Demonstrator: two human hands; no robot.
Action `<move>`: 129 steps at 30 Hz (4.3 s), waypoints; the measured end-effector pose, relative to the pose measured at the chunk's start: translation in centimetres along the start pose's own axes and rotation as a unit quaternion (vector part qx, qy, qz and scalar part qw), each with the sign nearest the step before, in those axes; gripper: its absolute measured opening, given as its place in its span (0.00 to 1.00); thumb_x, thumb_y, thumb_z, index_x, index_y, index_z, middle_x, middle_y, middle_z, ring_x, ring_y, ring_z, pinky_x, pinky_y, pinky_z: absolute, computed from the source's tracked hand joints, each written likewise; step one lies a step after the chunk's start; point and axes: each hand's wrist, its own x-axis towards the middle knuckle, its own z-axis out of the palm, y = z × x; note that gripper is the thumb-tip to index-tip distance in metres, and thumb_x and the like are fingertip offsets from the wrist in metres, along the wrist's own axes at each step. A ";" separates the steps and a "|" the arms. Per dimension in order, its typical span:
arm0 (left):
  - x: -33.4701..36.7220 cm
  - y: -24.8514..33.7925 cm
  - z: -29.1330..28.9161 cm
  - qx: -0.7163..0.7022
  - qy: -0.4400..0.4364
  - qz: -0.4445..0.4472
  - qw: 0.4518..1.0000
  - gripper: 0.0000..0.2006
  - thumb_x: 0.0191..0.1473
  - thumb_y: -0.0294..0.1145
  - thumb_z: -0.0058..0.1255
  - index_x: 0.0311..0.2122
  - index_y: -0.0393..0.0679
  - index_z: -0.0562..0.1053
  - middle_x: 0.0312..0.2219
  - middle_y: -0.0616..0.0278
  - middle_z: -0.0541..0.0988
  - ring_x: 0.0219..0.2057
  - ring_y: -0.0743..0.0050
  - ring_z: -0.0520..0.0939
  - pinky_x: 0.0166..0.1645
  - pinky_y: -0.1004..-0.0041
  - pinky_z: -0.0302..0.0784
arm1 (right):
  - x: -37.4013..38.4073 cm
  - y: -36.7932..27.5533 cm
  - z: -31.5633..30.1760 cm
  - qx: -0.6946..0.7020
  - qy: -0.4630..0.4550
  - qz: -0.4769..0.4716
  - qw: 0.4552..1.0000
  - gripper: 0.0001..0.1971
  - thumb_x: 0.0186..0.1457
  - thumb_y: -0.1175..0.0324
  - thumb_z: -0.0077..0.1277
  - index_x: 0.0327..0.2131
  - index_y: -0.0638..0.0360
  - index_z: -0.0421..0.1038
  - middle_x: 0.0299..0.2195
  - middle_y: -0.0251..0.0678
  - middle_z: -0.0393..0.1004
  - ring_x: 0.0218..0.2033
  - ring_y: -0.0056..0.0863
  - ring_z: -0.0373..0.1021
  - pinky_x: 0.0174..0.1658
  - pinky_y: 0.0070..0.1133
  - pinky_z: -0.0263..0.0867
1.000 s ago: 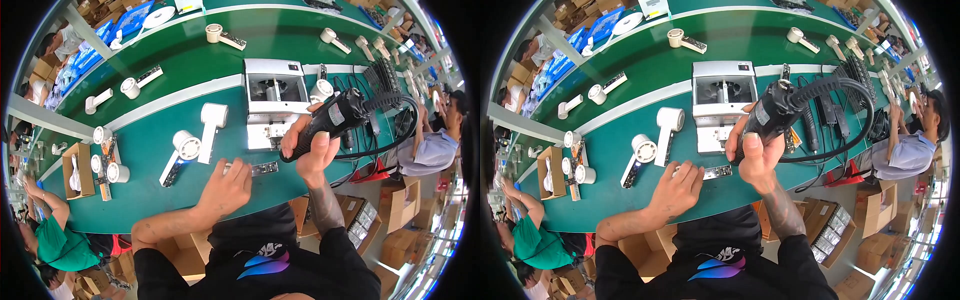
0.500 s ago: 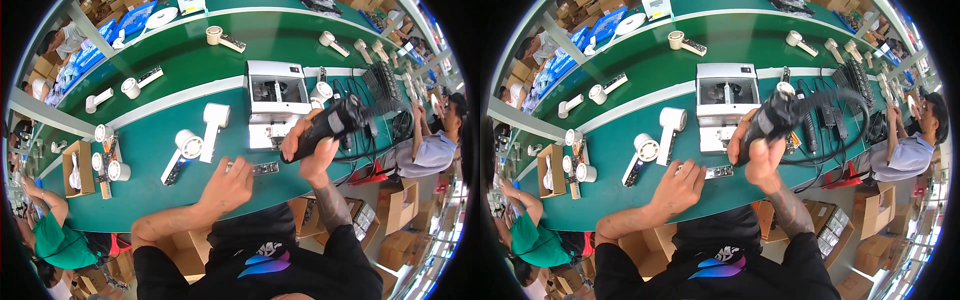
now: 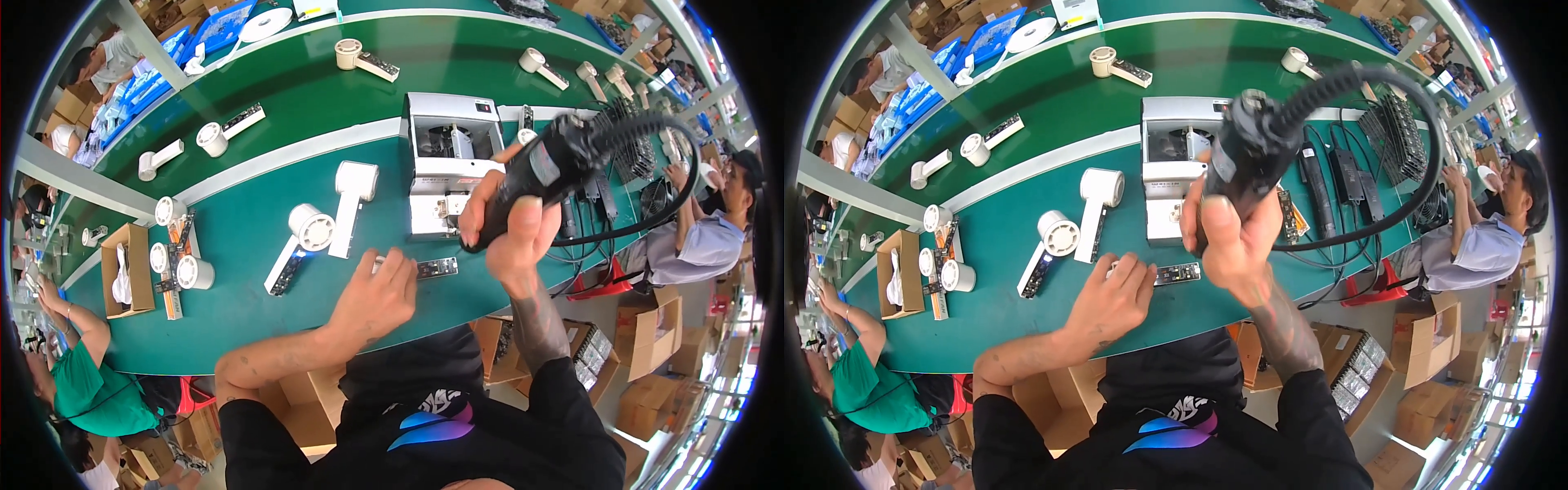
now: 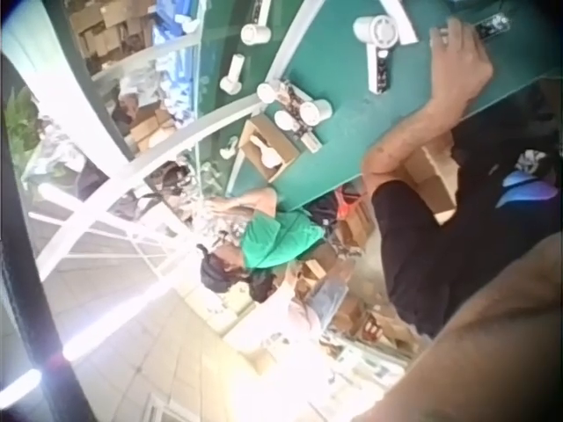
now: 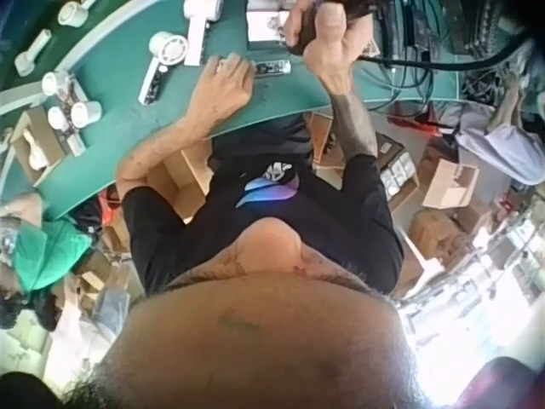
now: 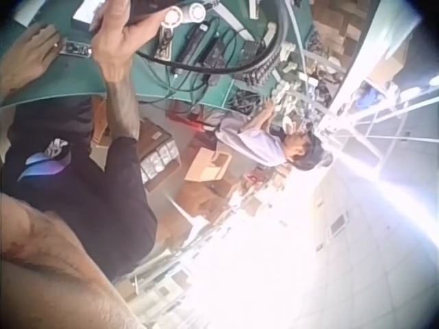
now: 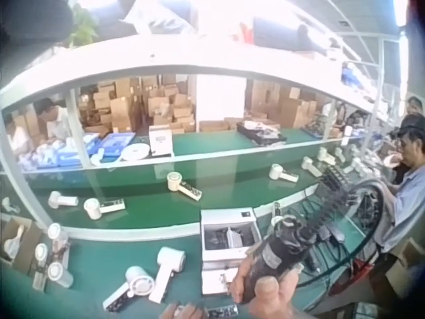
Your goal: The person assembles handheld hair dryers by inserting internal wiring, a circuit board, and plastic components into the hair dryer housing, then securing the components with screws using an electric screwdriver.
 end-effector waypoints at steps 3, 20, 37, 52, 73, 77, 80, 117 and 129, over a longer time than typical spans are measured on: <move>0.0 -0.2 -0.2 0.001 -0.010 -0.003 1.000 0.17 0.47 0.29 0.55 0.43 0.31 0.80 0.36 0.54 0.79 0.47 0.59 0.74 0.49 0.60 0.72 | -2.1 0.5 -0.9 0.021 0.024 0.030 0.999 0.41 0.60 0.33 0.49 0.52 0.67 0.53 0.16 0.36 0.63 0.11 0.23 0.61 0.15 0.23 0.60; 0.1 -0.2 0.1 -0.001 0.012 0.005 1.000 0.16 0.48 0.29 0.56 0.41 0.31 0.80 0.35 0.54 0.78 0.47 0.59 0.74 0.48 0.60 0.71 | -3.5 1.0 -2.1 0.052 0.054 0.080 0.994 0.42 0.55 0.28 0.50 0.53 0.57 0.53 0.17 0.34 0.62 0.12 0.24 0.60 0.16 0.22 0.60; 0.2 -0.5 0.4 -0.023 0.021 -0.001 1.000 0.10 0.46 0.28 0.56 0.34 0.34 0.80 0.32 0.59 0.74 0.43 0.62 0.72 0.47 0.62 0.69 | -5.1 0.4 -0.5 0.052 0.083 0.059 0.993 0.43 0.51 0.31 0.58 0.53 0.57 0.56 0.19 0.32 0.62 0.13 0.23 0.60 0.17 0.22 0.60; 0.2 -0.4 0.2 -0.045 -0.020 -0.008 0.999 0.16 0.48 0.27 0.56 0.42 0.32 0.80 0.35 0.57 0.75 0.46 0.60 0.73 0.48 0.62 0.71 | -5.7 0.9 -0.7 0.021 0.112 0.046 0.992 0.47 0.51 0.28 0.55 0.60 0.51 0.51 0.20 0.29 0.63 0.13 0.21 0.61 0.17 0.21 0.62; 0.8 -0.5 0.6 -0.073 0.010 -0.007 0.997 0.18 0.48 0.29 0.58 0.45 0.35 0.79 0.38 0.57 0.76 0.46 0.61 0.75 0.48 0.64 0.72 | 1.1 -1.0 0.3 0.007 0.099 -0.030 0.995 0.45 0.57 0.28 0.47 0.59 0.60 0.52 0.17 0.31 0.63 0.12 0.21 0.61 0.16 0.20 0.60; 0.9 -1.0 -0.9 -0.109 -0.002 -0.032 0.994 0.22 0.47 0.36 0.62 0.48 0.36 0.78 0.39 0.57 0.76 0.47 0.59 0.75 0.50 0.63 0.72 | 2.3 0.8 1.4 -0.050 0.039 -0.048 0.997 0.33 0.65 0.45 0.50 0.52 0.70 0.58 0.17 0.34 0.66 0.13 0.20 0.62 0.17 0.18 0.59; 0.9 -1.8 -4.0 -0.148 -0.014 -0.052 0.988 0.30 0.46 0.44 0.66 0.52 0.37 0.76 0.40 0.57 0.76 0.49 0.56 0.75 0.52 0.62 0.72 | 1.1 0.6 1.3 -0.040 0.031 -0.047 0.998 0.35 0.63 0.42 0.51 0.51 0.70 0.57 0.17 0.35 0.66 0.12 0.20 0.62 0.17 0.18 0.58; -0.1 -3.4 -3.7 -0.094 -0.068 -0.068 0.991 0.27 0.45 0.47 0.63 0.43 0.33 0.77 0.31 0.62 0.77 0.40 0.67 0.74 0.43 0.70 0.69 | -2.6 3.0 5.4 0.111 0.021 0.057 0.992 0.40 0.53 0.39 0.63 0.46 0.70 0.59 0.17 0.37 0.66 0.14 0.22 0.63 0.17 0.19 0.59; -0.3 -3.1 -3.9 -0.125 -0.113 -0.103 0.980 0.30 0.45 0.46 0.68 0.50 0.35 0.77 0.38 0.57 0.76 0.48 0.60 0.74 0.49 0.67 0.73 | 0.6 -1.8 0.8 0.024 0.104 0.000 0.994 0.51 0.51 0.20 0.44 0.58 0.59 0.53 0.15 0.30 0.60 0.12 0.23 0.60 0.15 0.23 0.60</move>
